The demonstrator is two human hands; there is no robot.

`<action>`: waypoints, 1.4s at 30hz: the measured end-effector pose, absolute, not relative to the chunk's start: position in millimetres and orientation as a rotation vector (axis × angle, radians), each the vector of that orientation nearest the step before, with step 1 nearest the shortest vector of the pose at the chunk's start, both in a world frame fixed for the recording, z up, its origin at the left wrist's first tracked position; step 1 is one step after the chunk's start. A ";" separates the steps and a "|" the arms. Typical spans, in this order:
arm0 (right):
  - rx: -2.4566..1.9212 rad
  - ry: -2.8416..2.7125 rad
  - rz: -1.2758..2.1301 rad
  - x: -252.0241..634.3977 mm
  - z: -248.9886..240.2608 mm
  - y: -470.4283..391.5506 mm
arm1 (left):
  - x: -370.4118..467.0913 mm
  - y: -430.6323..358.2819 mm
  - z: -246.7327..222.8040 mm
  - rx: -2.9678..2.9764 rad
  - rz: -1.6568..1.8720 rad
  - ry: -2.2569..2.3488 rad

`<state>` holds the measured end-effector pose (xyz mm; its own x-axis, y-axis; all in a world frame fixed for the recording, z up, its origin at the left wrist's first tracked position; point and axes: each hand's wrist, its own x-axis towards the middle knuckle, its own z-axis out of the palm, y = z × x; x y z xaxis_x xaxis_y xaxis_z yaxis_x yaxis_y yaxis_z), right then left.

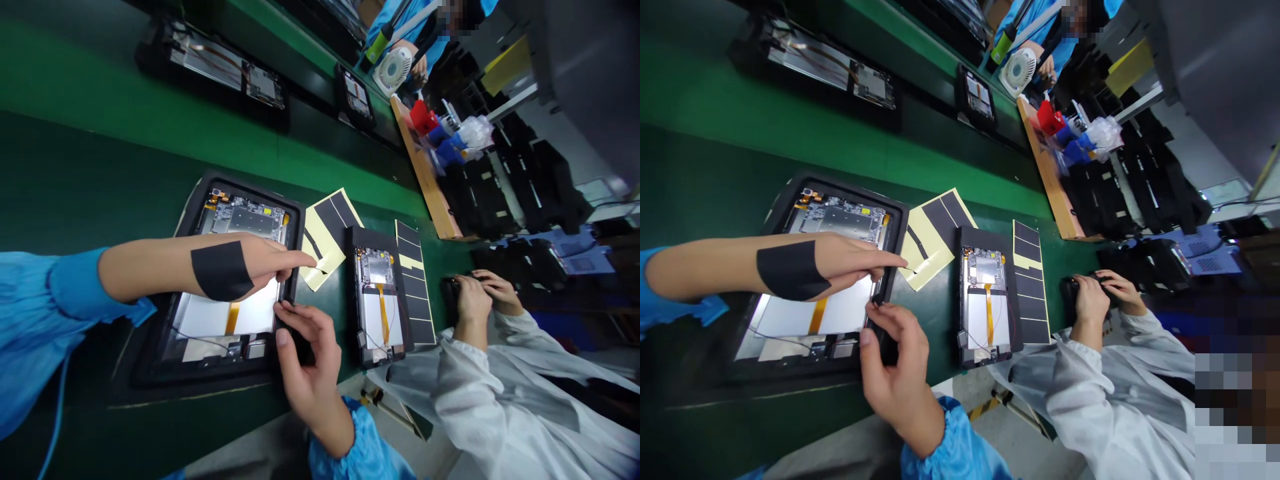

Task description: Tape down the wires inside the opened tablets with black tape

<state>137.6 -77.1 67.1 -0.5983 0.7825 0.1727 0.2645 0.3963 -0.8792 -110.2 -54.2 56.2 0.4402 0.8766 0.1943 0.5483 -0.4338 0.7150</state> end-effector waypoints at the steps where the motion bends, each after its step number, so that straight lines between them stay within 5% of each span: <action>1: -0.898 -2.094 1.204 137.8 73.5 -72.3 | -110.3 -54.6 56.7 2.142 0.769 1.190; 9: -0.964 -2.560 1.562 120.9 128.7 -9.5 | -105.2 -47.6 49.6 2.181 0.856 1.203; 23: -0.953 -2.393 1.736 125.9 122.8 -2.1 | -91.5 -35.6 56.2 2.051 0.781 1.250; 42: -0.957 -2.683 1.324 107.6 107.0 -2.8 | -88.4 -37.3 48.6 1.986 0.953 1.257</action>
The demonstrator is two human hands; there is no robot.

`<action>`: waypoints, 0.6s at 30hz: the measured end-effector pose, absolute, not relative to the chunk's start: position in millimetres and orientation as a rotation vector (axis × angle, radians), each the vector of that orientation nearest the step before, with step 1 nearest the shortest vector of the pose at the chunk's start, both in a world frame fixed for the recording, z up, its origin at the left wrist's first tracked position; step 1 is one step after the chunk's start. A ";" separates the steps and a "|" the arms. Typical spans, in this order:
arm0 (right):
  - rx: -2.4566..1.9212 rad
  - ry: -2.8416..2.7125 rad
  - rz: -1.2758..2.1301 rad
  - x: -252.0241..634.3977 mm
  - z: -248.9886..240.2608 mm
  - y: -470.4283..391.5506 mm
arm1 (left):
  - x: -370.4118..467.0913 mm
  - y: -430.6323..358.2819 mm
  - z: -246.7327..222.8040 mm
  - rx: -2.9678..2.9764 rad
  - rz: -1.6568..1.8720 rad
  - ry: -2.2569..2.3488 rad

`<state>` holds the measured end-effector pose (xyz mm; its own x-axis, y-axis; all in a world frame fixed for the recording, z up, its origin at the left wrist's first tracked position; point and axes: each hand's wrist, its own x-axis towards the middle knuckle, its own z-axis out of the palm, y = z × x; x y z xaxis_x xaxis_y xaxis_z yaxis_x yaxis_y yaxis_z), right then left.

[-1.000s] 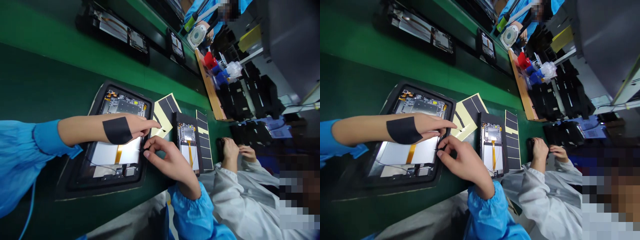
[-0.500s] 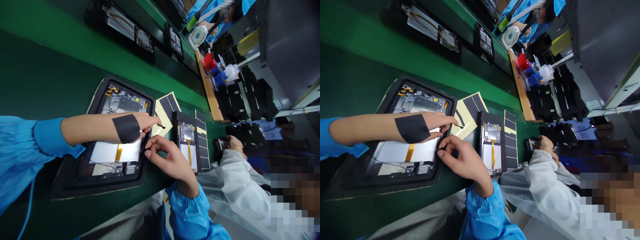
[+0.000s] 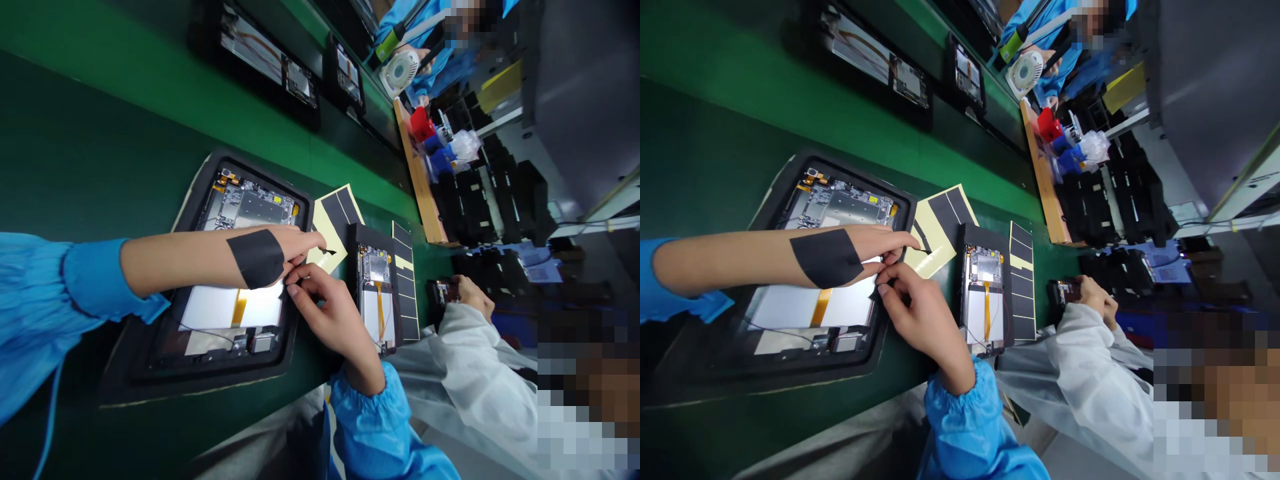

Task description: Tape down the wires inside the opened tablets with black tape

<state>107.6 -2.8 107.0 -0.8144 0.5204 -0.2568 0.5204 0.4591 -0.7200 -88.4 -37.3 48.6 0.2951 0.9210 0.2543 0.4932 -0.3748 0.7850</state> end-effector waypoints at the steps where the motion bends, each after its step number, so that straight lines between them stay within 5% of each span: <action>1: 0.957 2.695 -1.327 107.8 106.8 -3.2 | -88.2 -37.3 49.3 1.982 0.944 1.257; 18: 1.309 2.885 -1.182 104.5 88.2 -26.1 | -88.3 -36.8 52.5 1.927 0.849 1.268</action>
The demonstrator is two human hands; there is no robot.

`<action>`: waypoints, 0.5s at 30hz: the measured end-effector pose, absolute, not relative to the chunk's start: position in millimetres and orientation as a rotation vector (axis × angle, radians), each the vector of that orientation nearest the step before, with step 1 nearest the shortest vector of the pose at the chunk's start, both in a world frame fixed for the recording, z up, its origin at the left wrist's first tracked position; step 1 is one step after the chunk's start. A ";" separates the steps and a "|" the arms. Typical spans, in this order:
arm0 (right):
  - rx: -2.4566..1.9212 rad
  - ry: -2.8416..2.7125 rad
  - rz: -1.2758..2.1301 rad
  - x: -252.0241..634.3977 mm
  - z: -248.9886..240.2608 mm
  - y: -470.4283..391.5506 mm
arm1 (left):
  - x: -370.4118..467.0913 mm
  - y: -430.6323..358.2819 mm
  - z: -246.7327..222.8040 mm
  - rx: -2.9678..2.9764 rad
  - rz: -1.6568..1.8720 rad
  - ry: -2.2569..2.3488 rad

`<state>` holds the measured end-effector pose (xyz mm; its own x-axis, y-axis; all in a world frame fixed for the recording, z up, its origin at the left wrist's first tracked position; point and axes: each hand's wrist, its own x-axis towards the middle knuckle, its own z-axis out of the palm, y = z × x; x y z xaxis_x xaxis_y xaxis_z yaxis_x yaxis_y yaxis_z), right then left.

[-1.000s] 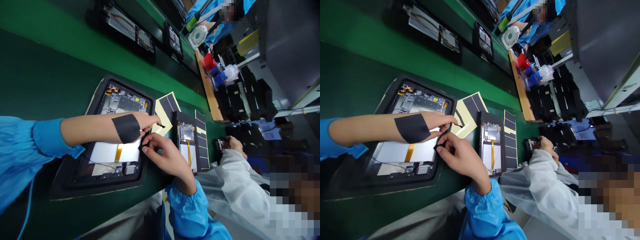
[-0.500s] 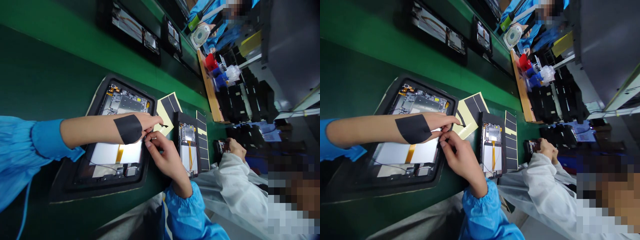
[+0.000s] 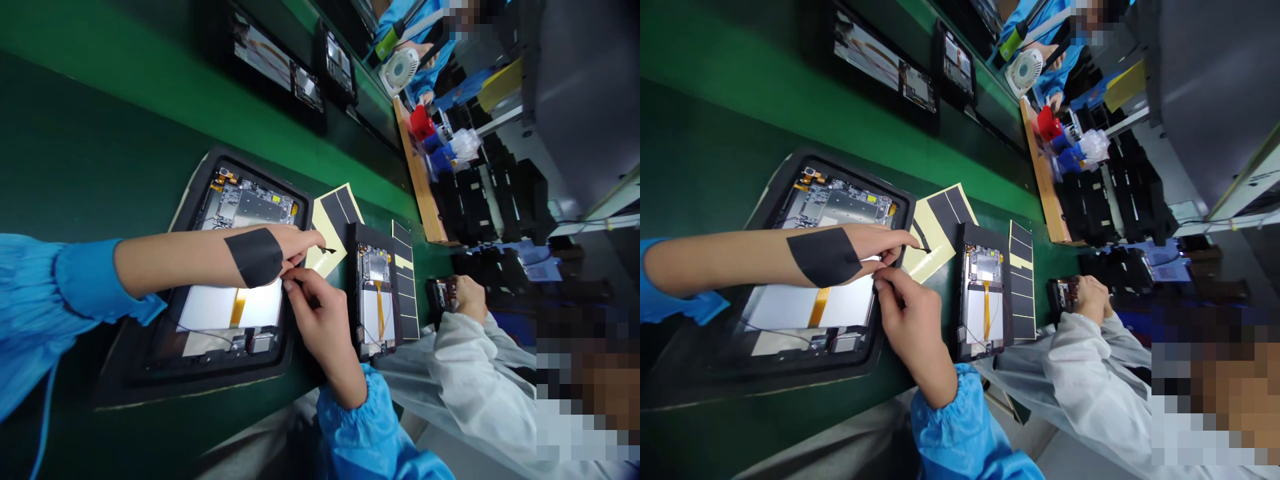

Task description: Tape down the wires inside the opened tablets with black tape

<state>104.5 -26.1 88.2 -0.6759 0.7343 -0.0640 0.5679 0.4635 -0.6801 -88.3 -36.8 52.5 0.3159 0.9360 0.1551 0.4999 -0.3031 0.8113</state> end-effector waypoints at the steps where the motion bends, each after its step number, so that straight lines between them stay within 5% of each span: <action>1: -1.149 -2.450 1.013 104.4 86.6 -28.4 | -88.6 -36.3 50.9 1.920 0.858 1.254; 15: -0.910 -2.469 0.452 120.0 72.2 -48.4 | -91.4 -40.7 52.4 1.954 0.958 1.209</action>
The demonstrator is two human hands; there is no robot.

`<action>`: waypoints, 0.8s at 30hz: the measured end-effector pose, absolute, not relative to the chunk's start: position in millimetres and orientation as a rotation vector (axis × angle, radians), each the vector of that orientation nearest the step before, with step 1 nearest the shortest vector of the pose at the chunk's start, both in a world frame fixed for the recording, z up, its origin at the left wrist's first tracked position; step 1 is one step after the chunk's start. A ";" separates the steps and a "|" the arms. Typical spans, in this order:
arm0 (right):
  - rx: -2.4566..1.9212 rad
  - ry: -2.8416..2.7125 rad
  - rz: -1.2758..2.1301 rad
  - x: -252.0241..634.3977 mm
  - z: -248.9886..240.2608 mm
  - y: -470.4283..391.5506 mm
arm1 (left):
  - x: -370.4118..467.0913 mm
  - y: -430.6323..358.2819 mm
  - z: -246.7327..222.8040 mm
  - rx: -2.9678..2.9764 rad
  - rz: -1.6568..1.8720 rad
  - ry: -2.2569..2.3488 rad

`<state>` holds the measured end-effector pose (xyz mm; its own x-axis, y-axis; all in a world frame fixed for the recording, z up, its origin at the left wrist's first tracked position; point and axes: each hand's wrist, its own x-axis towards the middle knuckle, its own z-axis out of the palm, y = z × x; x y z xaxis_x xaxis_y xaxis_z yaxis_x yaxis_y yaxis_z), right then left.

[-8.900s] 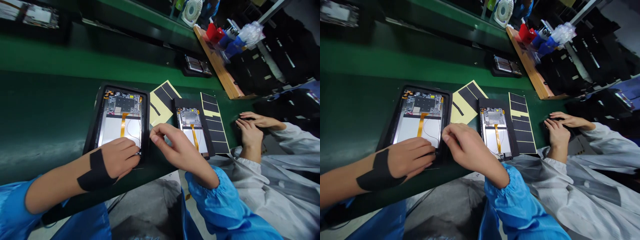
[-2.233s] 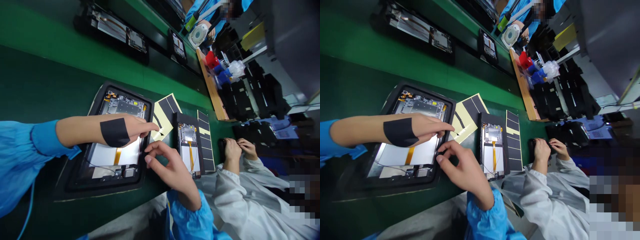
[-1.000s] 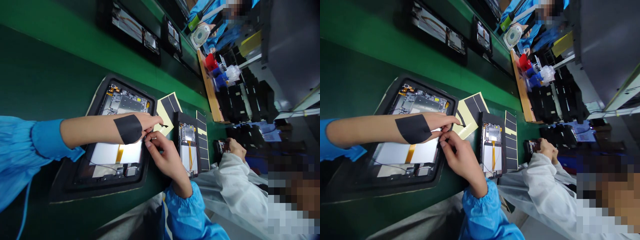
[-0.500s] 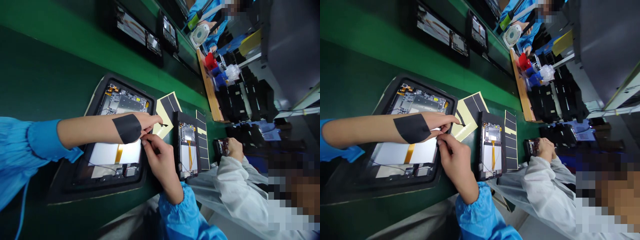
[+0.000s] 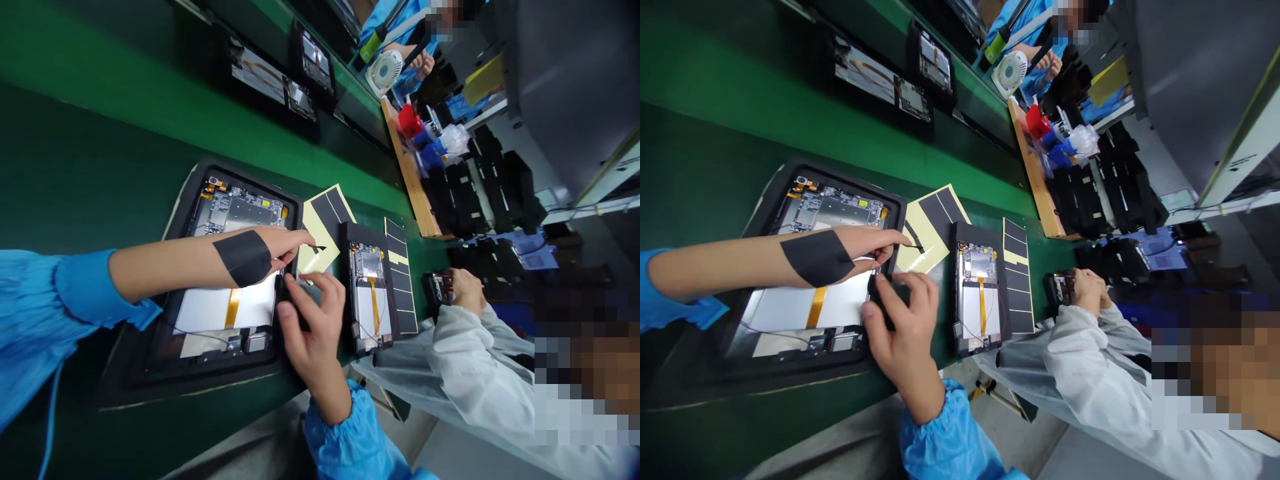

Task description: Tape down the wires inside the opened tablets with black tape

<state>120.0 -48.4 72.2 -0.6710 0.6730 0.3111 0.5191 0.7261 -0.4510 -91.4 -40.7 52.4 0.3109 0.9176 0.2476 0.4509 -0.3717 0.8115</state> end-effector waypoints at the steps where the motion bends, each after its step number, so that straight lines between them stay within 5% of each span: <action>1: -0.865 -2.568 0.463 120.4 75.1 -49.7 | -91.5 -41.9 51.9 1.952 0.960 1.209; 15: -0.940 -2.875 0.727 122.5 87.0 -64.6 | -96.7 -40.4 52.4 1.837 1.080 1.235; 24: -0.871 -2.495 0.884 156.0 66.1 -64.2 | -116.8 -144.8 41.7 1.272 1.352 2.022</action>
